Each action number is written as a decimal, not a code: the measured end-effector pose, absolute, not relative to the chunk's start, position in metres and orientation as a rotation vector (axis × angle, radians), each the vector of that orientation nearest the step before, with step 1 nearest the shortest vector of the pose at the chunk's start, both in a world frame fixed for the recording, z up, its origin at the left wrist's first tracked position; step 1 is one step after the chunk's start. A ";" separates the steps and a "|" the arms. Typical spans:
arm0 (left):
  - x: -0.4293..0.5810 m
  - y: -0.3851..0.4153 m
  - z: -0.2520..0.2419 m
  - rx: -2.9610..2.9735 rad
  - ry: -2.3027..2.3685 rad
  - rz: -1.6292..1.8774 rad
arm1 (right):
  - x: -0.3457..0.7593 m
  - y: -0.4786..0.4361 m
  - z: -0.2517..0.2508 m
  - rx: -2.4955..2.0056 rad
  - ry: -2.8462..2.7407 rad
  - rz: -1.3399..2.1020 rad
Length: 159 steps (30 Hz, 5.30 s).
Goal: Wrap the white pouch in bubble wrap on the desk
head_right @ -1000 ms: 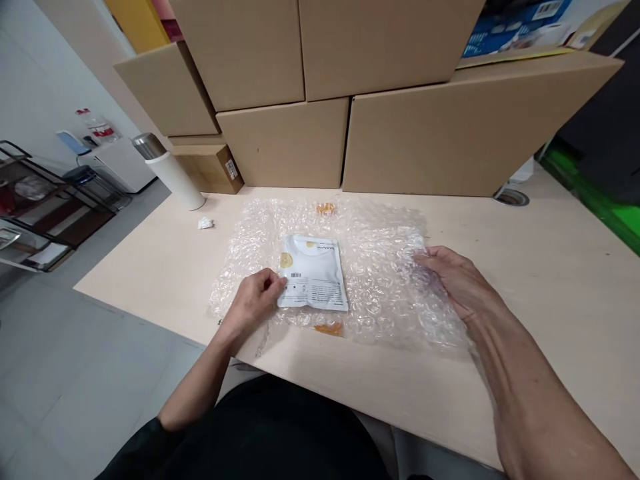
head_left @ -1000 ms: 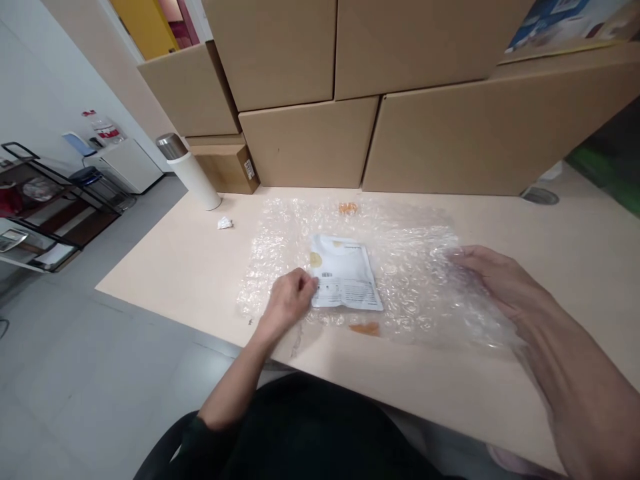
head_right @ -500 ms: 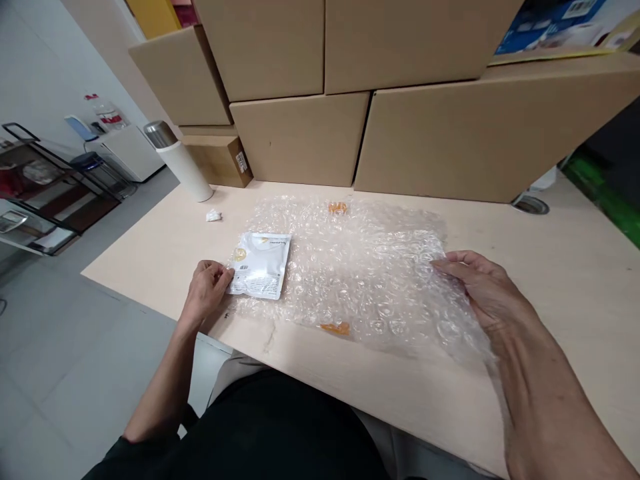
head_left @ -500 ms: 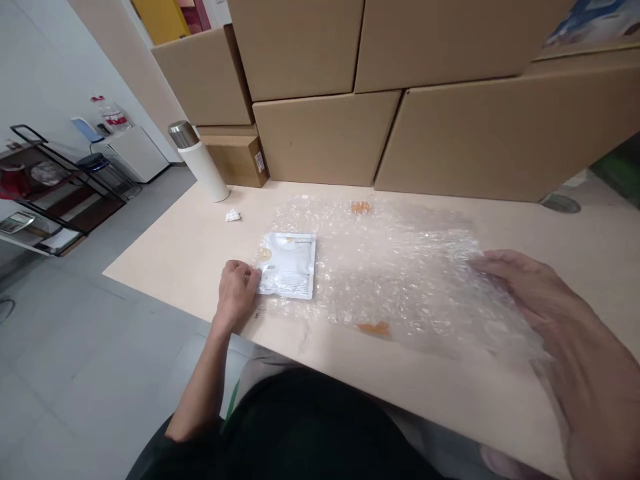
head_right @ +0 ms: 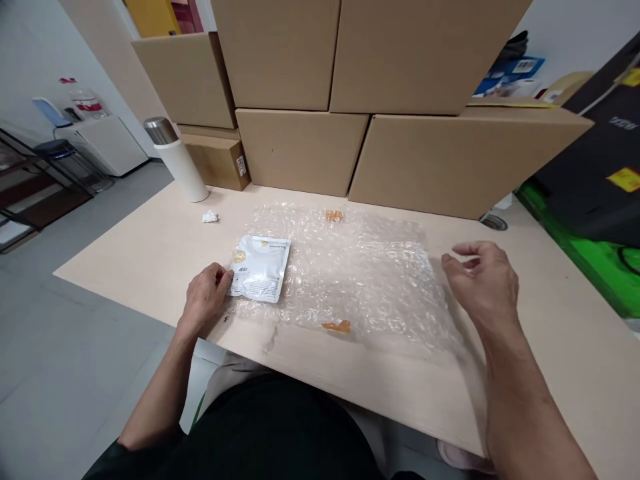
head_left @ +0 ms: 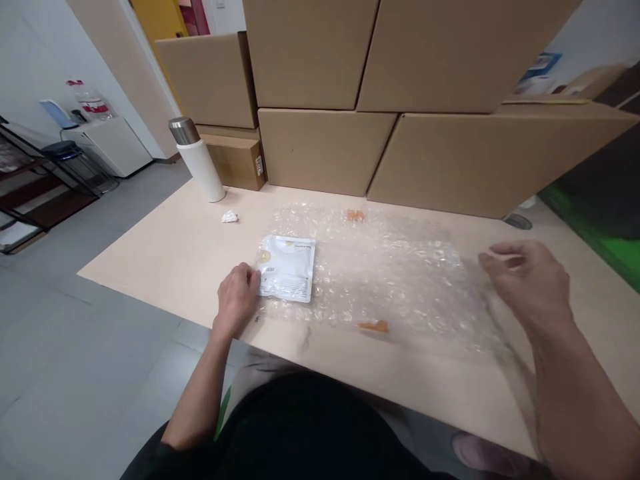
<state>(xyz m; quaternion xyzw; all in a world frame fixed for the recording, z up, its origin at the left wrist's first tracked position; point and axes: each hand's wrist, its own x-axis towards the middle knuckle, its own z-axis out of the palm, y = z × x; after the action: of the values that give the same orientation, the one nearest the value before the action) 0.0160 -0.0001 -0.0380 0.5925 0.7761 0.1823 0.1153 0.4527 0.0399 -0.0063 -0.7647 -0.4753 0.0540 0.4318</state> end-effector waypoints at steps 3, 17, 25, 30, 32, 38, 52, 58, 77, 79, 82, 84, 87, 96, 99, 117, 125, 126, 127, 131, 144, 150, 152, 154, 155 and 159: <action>0.015 0.001 -0.038 1.721 2.266 0.578 | 0.409 0.029 0.015 -1.589 -1.488 0.306; 0.010 0.003 -0.036 1.053 1.634 1.250 | 0.216 0.026 -0.028 -1.130 -2.300 0.834; 0.072 -0.006 -0.012 1.469 1.241 1.222 | 0.252 0.018 -0.022 -0.975 -1.556 1.613; 0.116 0.000 -0.019 1.995 1.306 0.875 | 0.284 0.021 -0.031 -1.061 -0.994 1.786; 0.129 0.003 -0.024 2.145 1.392 0.697 | 0.301 0.020 -0.031 -1.160 -0.926 1.757; 0.154 0.007 -0.031 2.460 1.499 0.365 | 0.341 0.020 -0.028 -1.435 -1.366 1.076; 0.111 0.009 -0.032 1.120 1.357 1.131 | 0.314 0.028 -0.023 -1.301 -1.893 1.031; 0.157 0.010 -0.010 1.384 1.023 1.207 | 0.339 0.024 -0.021 -1.151 -1.389 1.415; 0.270 0.045 -0.049 2.607 1.290 0.347 | 0.440 0.060 -0.036 -1.547 -1.034 1.103; 0.268 0.046 -0.051 2.624 1.279 0.349 | 0.436 0.072 -0.031 -1.542 -1.017 1.199; 0.262 0.046 -0.051 2.614 1.239 0.341 | 0.427 0.085 -0.023 -1.526 -1.017 1.290; 0.255 0.047 -0.047 2.569 1.200 0.350 | 0.420 0.088 -0.018 -1.487 -1.018 1.328; 0.236 0.053 -0.034 2.502 1.150 0.472 | 0.413 0.080 -0.012 -1.406 -1.035 1.368; 0.150 0.070 0.023 2.087 0.878 0.715 | 0.402 0.001 0.025 -0.921 -1.305 1.877; 0.142 0.061 0.019 1.432 0.594 0.623 | 0.391 -0.010 0.030 -0.880 -1.139 1.854; 0.162 0.084 -0.049 0.988 1.109 1.011 | 0.364 0.073 -0.045 -1.621 -1.085 0.961; 0.143 0.099 -0.056 1.769 1.460 0.961 | 0.375 0.071 -0.064 -1.626 -1.653 0.302; 0.142 0.101 -0.058 1.837 1.448 0.957 | 0.377 0.069 -0.065 -1.588 -1.715 0.296; 0.141 0.103 -0.061 1.890 1.420 0.959 | 0.379 0.068 -0.065 -1.564 -1.771 0.316; 0.138 0.105 -0.067 2.073 1.319 0.921 | 0.387 0.059 -0.065 -1.578 -1.920 0.334; 0.108 0.122 -0.034 2.398 1.012 0.072 | 0.407 0.057 -0.046 -1.352 -2.358 0.735; 0.110 0.122 -0.037 2.514 1.027 0.004 | 0.411 0.058 -0.055 -1.371 -2.423 0.768; 0.111 0.120 -0.040 2.549 1.019 0.032 | 0.411 0.057 -0.061 -1.356 -2.417 0.732; 0.112 0.119 -0.043 2.568 1.017 0.052 | 0.410 0.055 -0.064 -1.352 -2.413 0.706; 0.112 0.118 -0.044 2.573 1.019 0.059 | 0.410 0.054 -0.065 -1.355 -2.411 0.698; 0.112 0.117 -0.047 2.572 1.042 0.040 | 0.408 0.051 -0.065 -1.374 -2.406 0.702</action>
<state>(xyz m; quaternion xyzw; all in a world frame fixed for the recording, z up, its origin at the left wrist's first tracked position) 0.1123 0.1166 -0.0468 0.9112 0.3692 0.0142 0.1820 0.4081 0.0512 -0.0649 -0.4759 -0.8334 0.2431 0.1411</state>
